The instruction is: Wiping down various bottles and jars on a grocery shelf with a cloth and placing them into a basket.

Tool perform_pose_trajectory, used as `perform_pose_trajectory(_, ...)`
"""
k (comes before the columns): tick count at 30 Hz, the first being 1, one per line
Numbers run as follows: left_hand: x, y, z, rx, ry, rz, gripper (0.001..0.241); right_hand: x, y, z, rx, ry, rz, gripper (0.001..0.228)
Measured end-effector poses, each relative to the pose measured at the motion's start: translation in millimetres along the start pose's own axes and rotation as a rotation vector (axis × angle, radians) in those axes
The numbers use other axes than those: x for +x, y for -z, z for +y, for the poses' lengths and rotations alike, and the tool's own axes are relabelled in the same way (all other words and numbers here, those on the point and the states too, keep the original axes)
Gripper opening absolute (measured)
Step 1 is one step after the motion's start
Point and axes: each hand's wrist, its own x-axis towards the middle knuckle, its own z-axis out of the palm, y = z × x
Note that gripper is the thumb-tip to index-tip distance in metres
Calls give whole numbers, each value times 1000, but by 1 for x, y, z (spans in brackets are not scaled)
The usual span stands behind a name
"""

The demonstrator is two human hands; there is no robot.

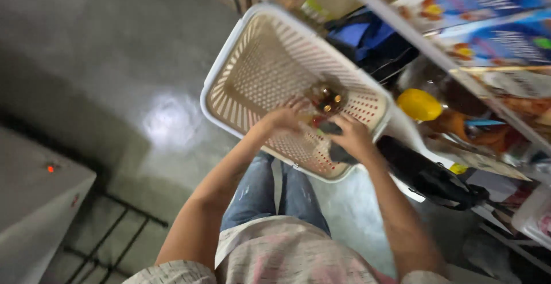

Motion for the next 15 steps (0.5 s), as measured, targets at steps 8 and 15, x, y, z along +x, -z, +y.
perform_pose_trajectory(8,-105,41,109,-779,-553,524,59,-21,264,-112,659,40,338,65)
perform_pose_trajectory(15,-113,66,174,-1043,-578,949,49,-36,267,-156,934,-698,877,52)
